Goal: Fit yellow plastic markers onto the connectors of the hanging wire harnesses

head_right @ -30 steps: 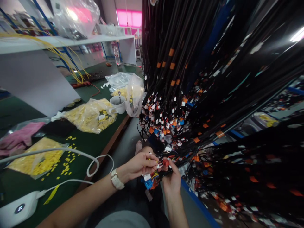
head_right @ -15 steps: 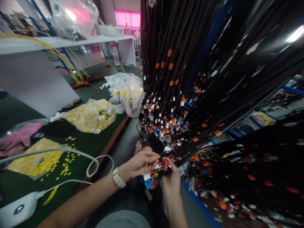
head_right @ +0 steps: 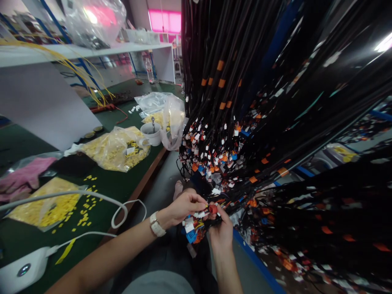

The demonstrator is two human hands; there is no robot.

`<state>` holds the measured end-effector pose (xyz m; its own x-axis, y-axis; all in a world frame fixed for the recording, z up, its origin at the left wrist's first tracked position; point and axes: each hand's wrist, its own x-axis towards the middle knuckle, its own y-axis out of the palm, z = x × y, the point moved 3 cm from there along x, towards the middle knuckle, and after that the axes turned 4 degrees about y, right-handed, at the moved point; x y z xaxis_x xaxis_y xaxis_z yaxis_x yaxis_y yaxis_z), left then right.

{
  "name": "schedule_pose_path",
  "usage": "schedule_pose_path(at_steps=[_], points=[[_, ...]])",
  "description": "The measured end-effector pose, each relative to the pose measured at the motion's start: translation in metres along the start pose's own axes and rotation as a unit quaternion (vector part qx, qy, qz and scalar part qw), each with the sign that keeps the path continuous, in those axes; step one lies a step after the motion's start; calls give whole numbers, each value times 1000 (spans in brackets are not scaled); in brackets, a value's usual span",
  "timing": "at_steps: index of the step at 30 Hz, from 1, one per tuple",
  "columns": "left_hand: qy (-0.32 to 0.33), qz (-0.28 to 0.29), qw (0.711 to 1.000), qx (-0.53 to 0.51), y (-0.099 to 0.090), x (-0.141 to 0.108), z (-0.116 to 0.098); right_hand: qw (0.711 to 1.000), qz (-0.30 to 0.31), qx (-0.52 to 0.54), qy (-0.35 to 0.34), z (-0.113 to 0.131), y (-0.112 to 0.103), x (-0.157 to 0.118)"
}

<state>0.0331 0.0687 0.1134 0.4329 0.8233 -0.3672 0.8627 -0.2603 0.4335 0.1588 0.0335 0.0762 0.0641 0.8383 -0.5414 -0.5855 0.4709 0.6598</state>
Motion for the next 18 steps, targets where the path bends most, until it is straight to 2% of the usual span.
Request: schedule_pose_path(at_steps=[4, 13, 18], points=[[43, -19, 997, 53, 2, 3, 2, 1000, -2, -9, -2, 0, -1, 1], [115, 8, 990, 85, 7, 7, 14, 1000, -6, 1, 7, 0, -2, 1], [145, 5, 988, 53, 10, 5, 19, 1000, -4, 7, 8, 1, -1, 0]])
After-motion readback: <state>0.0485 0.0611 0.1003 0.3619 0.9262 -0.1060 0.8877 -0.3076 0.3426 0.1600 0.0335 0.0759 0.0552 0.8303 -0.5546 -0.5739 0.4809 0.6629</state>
